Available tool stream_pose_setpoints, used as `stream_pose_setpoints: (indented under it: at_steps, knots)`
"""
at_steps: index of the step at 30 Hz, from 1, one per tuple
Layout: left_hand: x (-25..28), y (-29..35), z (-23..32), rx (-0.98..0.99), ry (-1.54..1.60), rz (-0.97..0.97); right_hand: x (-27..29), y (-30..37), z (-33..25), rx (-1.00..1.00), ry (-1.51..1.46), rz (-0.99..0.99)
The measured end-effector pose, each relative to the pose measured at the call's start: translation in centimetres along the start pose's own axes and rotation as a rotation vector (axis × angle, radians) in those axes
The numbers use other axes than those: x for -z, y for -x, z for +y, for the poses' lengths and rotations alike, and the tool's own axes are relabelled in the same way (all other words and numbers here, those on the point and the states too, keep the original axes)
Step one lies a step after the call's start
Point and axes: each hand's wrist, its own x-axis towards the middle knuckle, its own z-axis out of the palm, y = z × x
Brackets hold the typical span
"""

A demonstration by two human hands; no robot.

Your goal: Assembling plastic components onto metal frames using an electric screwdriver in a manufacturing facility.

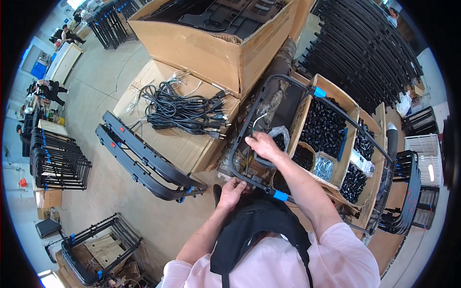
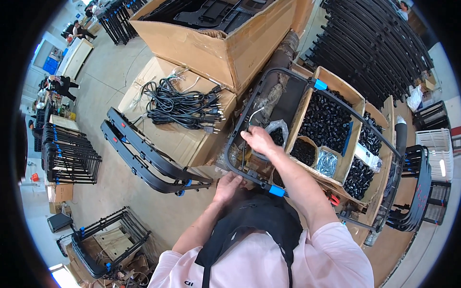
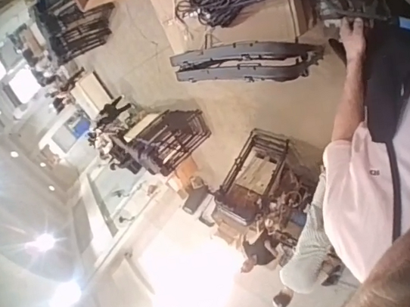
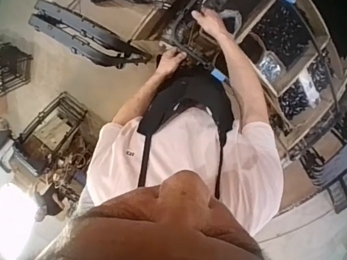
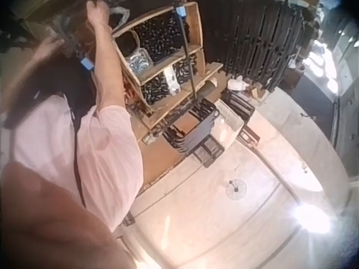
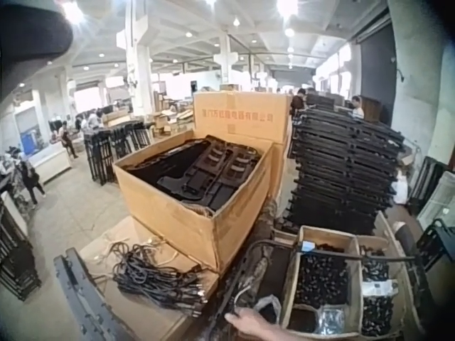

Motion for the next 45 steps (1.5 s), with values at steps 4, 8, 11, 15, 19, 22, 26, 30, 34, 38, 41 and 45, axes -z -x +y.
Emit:
stream_pose_setpoints:
  at_steps: [4,8,11,15,19,22,26,30,34,38,41,45]
  knots:
    - [-0.5,0.1,0.2,-0.036,0.153,-0.045,7.0,0.0,2.7,-0.086,-0.045,-0.174]
    - [0.0,-0.1,-0.4,0.042,0.288,-0.061,8.7,2.9,4.9,0.087,0.346,0.002]
    - [-0.2,-0.1,-0.5,0.043,0.368,-0.076,7.8,4.3,6.4,0.101,0.522,-0.076]
    - [-0.6,0.5,0.5,0.06,0.396,-0.056,7.6,4.4,8.1,0.233,0.563,0.006]
    - [-0.7,0.5,0.1,0.032,0.391,-0.036,7.0,4.2,8.2,0.306,0.654,0.013]
    - [-1.0,0.6,0.1,0.02,0.411,-0.023,6.8,3.9,8.8,0.368,0.703,-0.032]
    - [-0.7,1.1,-0.1,0.008,0.379,-0.03,6.9,3.2,9.0,0.403,0.752,-0.122]
    - [-0.6,1.7,-0.2,0.011,0.382,-0.023,7.3,3.2,8.1,0.385,0.661,-0.176]
    - [-0.5,1.4,-0.4,-0.02,0.364,-0.046,6.5,2.9,8.4,0.329,0.749,-0.066]
    - [0.2,0.8,-1.6,-0.007,0.095,-0.032,6.0,2.7,7.1,0.272,0.957,-0.138]
    - [0.1,1.2,-0.9,-0.021,0.026,-0.037,6.4,3.5,6.9,0.357,0.713,-0.072]
    - [0.3,1.4,0.0,-0.013,0.004,-0.056,7.0,3.9,6.9,0.217,0.634,0.035]
